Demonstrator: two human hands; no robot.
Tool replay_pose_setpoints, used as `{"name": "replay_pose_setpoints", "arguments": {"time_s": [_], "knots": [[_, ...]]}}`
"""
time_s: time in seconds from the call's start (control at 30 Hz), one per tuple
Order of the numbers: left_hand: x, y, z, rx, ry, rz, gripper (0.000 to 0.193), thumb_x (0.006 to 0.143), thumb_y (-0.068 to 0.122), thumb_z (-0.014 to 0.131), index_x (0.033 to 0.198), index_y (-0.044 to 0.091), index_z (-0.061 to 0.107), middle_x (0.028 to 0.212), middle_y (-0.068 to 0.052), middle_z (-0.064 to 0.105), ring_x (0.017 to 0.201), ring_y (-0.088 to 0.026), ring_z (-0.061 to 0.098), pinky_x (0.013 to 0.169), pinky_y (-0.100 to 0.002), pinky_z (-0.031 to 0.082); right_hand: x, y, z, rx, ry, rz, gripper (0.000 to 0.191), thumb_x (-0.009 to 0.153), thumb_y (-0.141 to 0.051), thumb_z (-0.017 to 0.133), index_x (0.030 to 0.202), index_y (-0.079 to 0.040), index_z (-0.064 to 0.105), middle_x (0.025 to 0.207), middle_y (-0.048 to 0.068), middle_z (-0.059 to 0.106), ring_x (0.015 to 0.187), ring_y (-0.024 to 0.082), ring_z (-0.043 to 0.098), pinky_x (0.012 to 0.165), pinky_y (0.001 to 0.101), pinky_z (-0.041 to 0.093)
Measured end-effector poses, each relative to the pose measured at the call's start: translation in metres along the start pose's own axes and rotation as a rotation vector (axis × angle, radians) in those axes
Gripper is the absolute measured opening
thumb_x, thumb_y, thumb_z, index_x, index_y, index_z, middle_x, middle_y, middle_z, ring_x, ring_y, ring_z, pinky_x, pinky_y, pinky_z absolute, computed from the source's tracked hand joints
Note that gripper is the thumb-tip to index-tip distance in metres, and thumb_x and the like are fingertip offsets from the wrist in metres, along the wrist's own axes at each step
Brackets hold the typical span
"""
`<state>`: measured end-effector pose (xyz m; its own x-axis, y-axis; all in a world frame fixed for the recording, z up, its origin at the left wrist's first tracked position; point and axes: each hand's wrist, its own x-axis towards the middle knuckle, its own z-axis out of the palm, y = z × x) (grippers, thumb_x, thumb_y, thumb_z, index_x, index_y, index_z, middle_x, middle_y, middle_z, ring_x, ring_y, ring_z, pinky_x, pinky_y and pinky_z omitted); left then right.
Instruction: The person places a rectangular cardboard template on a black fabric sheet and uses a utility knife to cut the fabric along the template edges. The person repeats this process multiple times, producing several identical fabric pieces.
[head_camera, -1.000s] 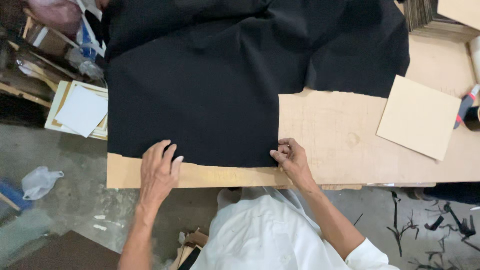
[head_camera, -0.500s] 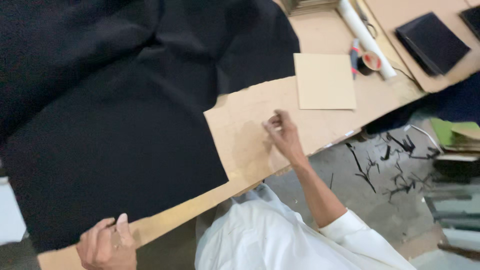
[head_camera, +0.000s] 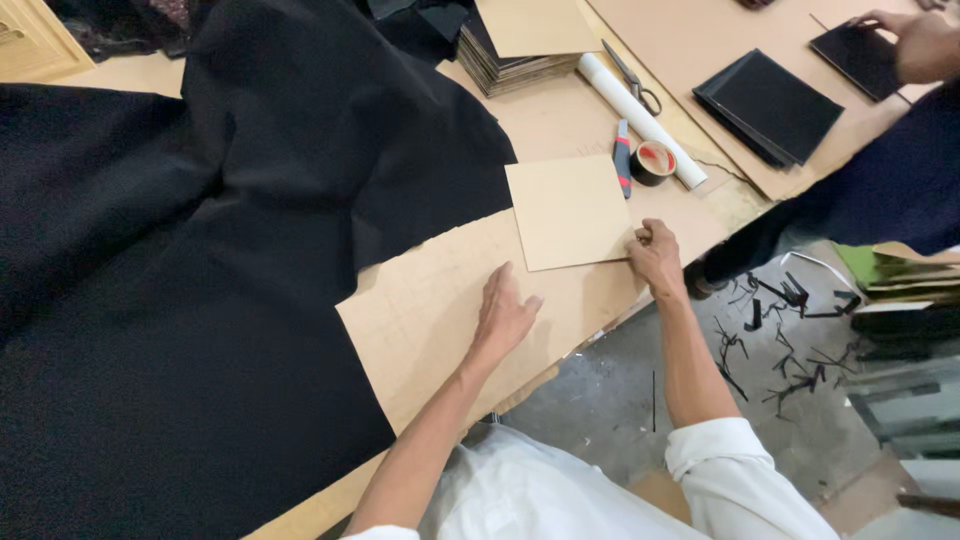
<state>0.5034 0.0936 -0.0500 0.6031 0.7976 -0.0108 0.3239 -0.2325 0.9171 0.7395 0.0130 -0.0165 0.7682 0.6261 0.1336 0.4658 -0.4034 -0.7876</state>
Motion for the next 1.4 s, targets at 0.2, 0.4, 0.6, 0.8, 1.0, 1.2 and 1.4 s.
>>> {"name": "replay_pose_setpoints", "arguments": {"time_s": [0.2,0.4,0.6,0.8,1.0,1.2,1.4], "knots": [[0.038,0.0,0.022,-0.108,0.206,-0.196,0.06,0.078,0.025,0.07,0.134,0.005,0.06,0.129,-0.022,0.065,0.122,-0.04,0.061,0.106,-0.047,0.048,0.004,0.032,-0.004,0.404,-0.167,0.078,0.048,0.084,0.007,0.069,0.132,0.007,0.066,0.105,0.005,0.068,0.088,0.013,0.063,0.075,0.0233,0.053],[-0.037,-0.013,-0.024,-0.006,0.375,-0.067,0.056,0.084,0.014,0.066,0.137,-0.001,0.06,0.119,-0.022,0.06,0.114,-0.038,0.059,0.099,-0.045,0.049,-0.11,0.017,-0.009,0.447,-0.166,-0.122,0.042,0.095,0.015,0.066,0.137,0.012,0.065,0.119,0.009,0.066,0.104,0.014,0.064,0.1,0.0251,0.053],[-0.184,-0.053,-0.153,0.132,0.573,-0.072,0.043,0.09,0.0,0.064,0.132,0.008,0.068,0.103,-0.014,0.062,0.096,-0.028,0.065,0.086,-0.039,0.054,-0.224,-0.049,0.072,0.409,-0.432,0.016,0.046,0.091,-0.003,0.071,0.136,-0.01,0.067,0.12,0.003,0.063,0.106,0.015,0.062,0.093,0.029,0.056],[-0.268,-0.1,-0.263,0.169,0.704,-0.263,0.035,0.087,0.002,0.067,0.121,0.005,0.073,0.095,-0.011,0.066,0.084,-0.022,0.07,0.079,-0.037,0.056,-0.267,-0.104,0.178,0.274,-0.68,-0.436,0.05,0.092,-0.002,0.069,0.141,-0.001,0.061,0.11,0.01,0.06,0.097,0.019,0.059,0.08,0.0295,0.05],[-0.298,-0.151,-0.287,0.265,0.657,-0.322,0.035,0.085,0.005,0.068,0.118,0.01,0.075,0.094,-0.008,0.064,0.079,-0.021,0.068,0.075,-0.039,0.053,-0.307,-0.111,0.216,0.257,-0.755,-0.405,0.046,0.097,-0.007,0.066,0.141,0.005,0.056,0.116,0.012,0.056,0.107,0.021,0.06,0.094,0.033,0.051],[-0.298,-0.177,-0.282,0.252,0.611,-0.451,0.033,0.082,0.009,0.07,0.113,0.016,0.078,0.089,-0.007,0.065,0.077,-0.021,0.068,0.075,-0.04,0.054,-0.306,-0.112,0.221,0.033,-0.802,-0.325,0.048,0.093,-0.011,0.066,0.139,0.001,0.059,0.109,0.012,0.054,0.093,0.024,0.057,0.081,0.0341,0.05],[-0.301,-0.187,-0.279,0.257,0.62,-0.388,0.032,0.079,0.007,0.073,0.111,0.01,0.078,0.086,-0.008,0.066,0.072,-0.021,0.067,0.072,-0.039,0.054,-0.306,-0.109,0.222,0.032,-0.824,-0.355,0.049,0.092,-0.011,0.066,0.14,0.0,0.059,0.107,0.015,0.054,0.091,0.027,0.058,0.078,0.038,0.051]]}}
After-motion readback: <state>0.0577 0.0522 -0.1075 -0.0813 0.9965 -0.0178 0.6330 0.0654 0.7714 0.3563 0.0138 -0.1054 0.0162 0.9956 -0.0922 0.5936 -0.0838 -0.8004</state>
